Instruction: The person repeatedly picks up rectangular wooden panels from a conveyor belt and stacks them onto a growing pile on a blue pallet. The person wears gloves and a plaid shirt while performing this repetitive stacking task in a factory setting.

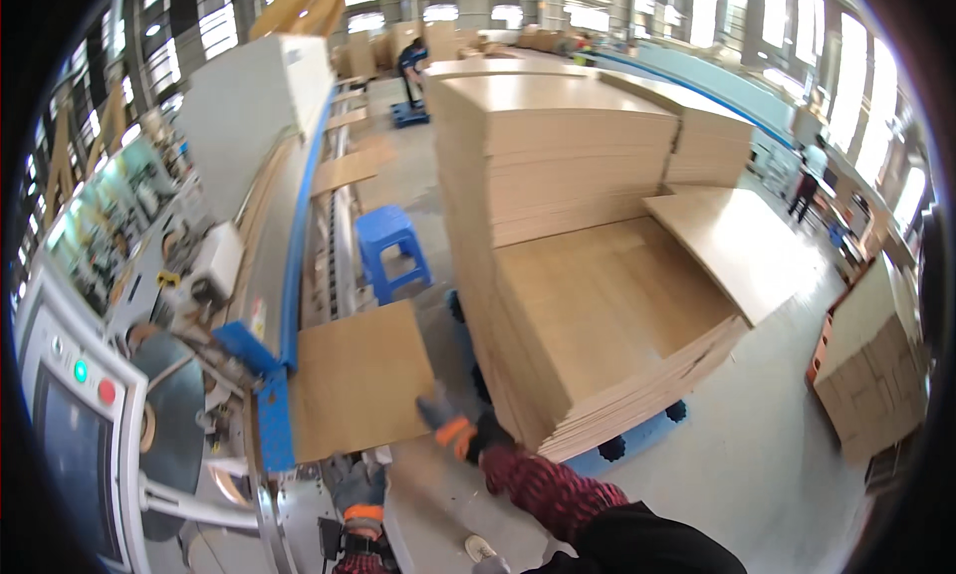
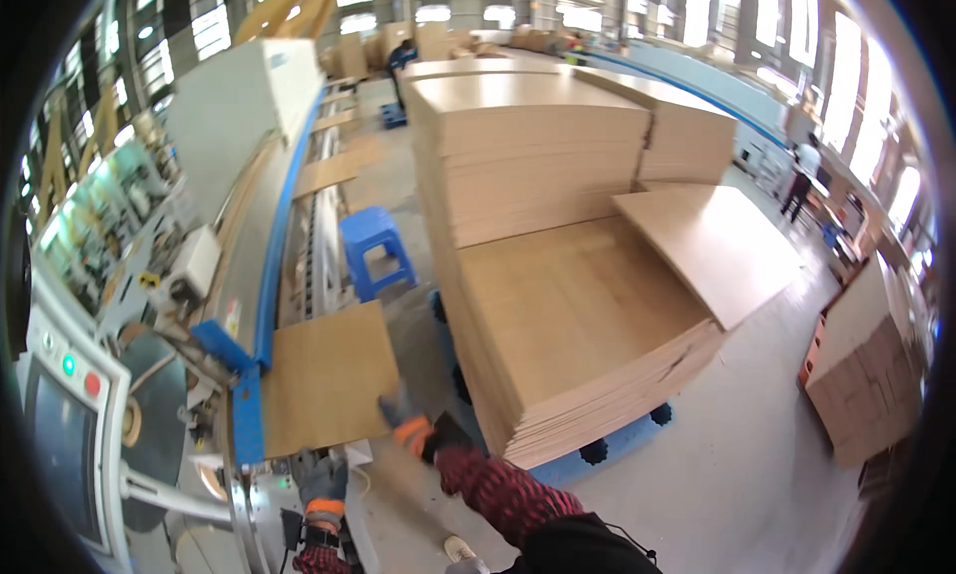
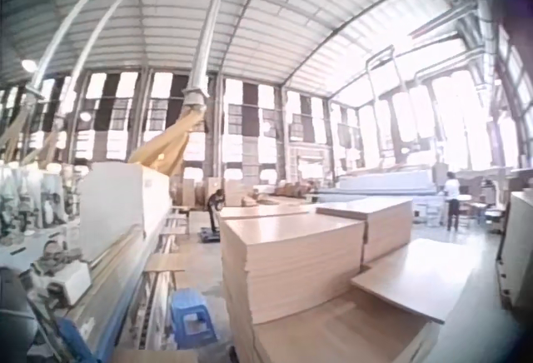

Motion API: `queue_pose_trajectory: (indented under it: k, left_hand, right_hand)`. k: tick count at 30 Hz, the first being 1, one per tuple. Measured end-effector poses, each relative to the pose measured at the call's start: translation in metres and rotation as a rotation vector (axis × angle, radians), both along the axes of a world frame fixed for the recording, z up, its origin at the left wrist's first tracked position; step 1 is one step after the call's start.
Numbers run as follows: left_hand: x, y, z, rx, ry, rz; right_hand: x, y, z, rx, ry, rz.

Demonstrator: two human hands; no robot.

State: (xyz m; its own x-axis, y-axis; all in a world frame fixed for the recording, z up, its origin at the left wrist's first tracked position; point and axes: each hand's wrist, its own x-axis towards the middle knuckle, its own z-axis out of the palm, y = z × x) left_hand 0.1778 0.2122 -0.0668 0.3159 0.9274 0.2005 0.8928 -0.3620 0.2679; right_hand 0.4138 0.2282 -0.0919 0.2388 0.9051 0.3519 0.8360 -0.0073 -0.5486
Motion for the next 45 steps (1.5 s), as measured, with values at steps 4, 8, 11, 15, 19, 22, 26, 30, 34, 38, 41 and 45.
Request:
queue_pose_trajectory:
  k: [4, 8, 11, 15, 19, 22, 26, 30, 34, 38, 41, 45]
  left_hand:
    - [0.055, -0.010, 0.057, -0.125, -0.231, -0.012]
    - [0.181, -0.068, 0.103, -0.711, -1.596, -0.398]
    - [0.284, -0.111, 0.135, -0.547, -1.152, -0.804]
    - [0.413, -0.156, 0.176, -1.026, -1.295, -0.817]
    - [0.482, -0.163, 0.205, -1.655, -1.388, -0.555]
    - [0.468, -0.164, 0.202, -1.107, -1.334, -0.927]
    - [0.388, -0.142, 0.181, -0.301, -0.984, -1.076]
    - [0.274, -0.120, 0.162, -1.206, -1.288, -0.537]
    - [0.141, -0.125, 0.143, -1.505, -1.472, -0.235]
    - [0.018, -0.159, 0.101, -1.175, -1.325, -0.171]
    - [-0.055, -0.188, 0.067, -1.279, -1.717, -0.001]
    - [-0.129, -0.183, 0.049, -1.049, -1.323, 0.225]
  right_hand:
    - [0.034, -0.152, 0.083, 0.144, 0.634, 0.168]
    - [0.173, -0.271, 0.158, 0.677, 0.992, -0.034]
    - [0.281, -0.307, 0.203, 0.796, 1.438, -0.469]
    - [0.359, -0.295, 0.224, 0.899, 1.501, -0.662]
    - [0.343, -0.290, 0.204, 0.882, 1.428, -0.389]
    - [0.299, -0.318, 0.181, 0.508, 1.528, -0.225]
    - [0.281, -0.362, 0.172, 0.041, 0.873, 0.117]
    - [0.299, -0.393, 0.207, 0.435, 1.315, -0.210]
    - [0.288, -0.382, 0.243, 0.422, 1.771, 0.011]
    - [0.225, -0.321, 0.243, -0.061, 1.361, 0.116]
    - [0.164, -0.277, 0.232, -0.116, 1.377, 0.216]
    - [0.087, -0.227, 0.197, -0.171, 1.270, 0.233]
